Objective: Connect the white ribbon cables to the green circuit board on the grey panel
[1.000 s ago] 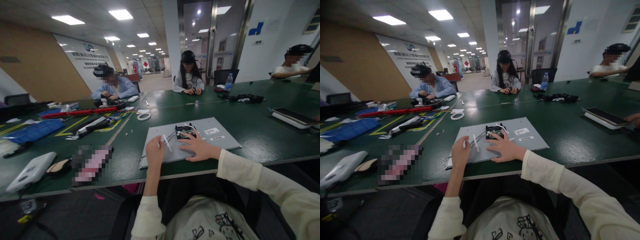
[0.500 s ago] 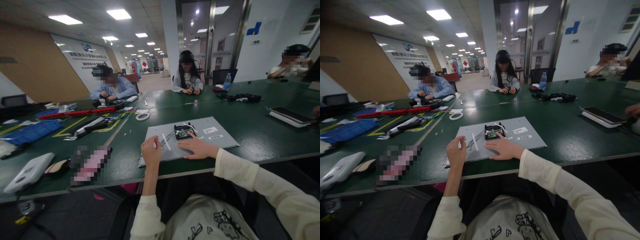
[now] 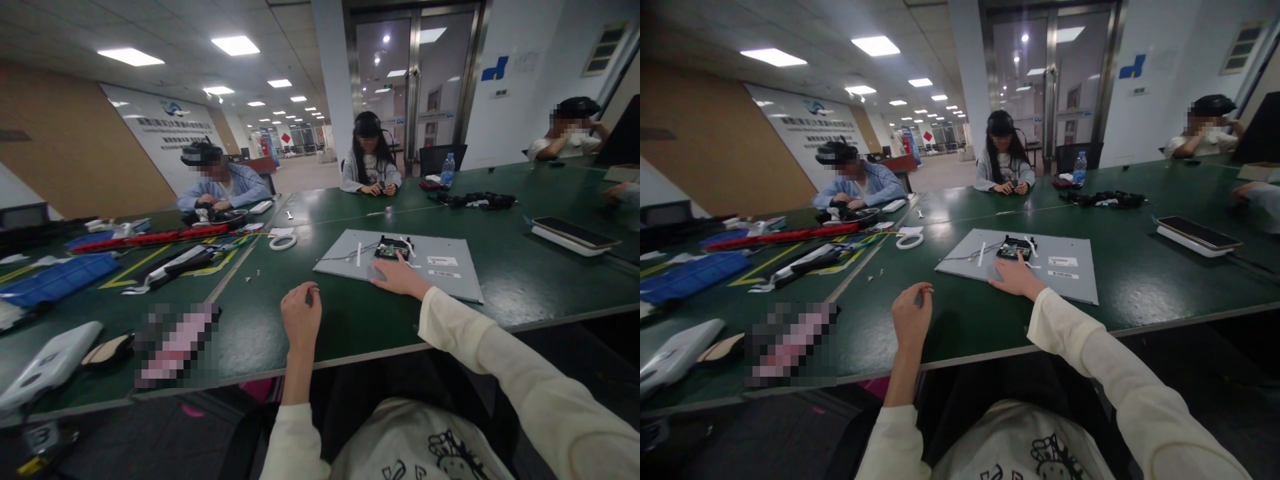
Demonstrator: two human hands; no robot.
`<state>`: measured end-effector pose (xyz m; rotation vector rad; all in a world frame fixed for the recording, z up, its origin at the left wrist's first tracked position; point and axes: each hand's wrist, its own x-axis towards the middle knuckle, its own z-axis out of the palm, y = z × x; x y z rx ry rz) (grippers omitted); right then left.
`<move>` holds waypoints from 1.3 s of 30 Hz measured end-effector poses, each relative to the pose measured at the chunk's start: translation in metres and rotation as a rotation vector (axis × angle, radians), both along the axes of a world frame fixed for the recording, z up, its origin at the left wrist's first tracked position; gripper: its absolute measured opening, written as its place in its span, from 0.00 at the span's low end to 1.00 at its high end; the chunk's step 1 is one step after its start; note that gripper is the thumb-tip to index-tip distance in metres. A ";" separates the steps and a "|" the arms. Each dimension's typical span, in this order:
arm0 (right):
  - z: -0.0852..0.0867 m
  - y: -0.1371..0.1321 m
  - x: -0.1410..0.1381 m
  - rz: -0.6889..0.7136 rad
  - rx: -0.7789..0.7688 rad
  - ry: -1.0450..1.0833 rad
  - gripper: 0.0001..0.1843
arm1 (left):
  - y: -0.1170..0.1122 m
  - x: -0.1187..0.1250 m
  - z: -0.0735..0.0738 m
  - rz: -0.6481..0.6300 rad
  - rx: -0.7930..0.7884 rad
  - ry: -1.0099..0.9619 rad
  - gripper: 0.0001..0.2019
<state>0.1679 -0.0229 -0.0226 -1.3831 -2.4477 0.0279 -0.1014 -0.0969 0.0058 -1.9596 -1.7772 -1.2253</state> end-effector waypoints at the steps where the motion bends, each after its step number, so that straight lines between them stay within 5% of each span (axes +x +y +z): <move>1: -0.001 0.005 0.004 -0.044 -0.007 -0.008 0.31 | 0.000 0.000 0.000 -0.005 -0.003 0.002 0.09; 24: -0.022 0.047 0.082 -0.722 -0.047 -0.012 0.33 | 0.000 -0.001 -0.005 -0.081 -0.140 0.043 0.10; 39: -0.029 0.052 0.118 -0.882 -0.027 -0.006 0.31 | 0.000 0.000 -0.004 -0.122 -0.172 0.085 0.10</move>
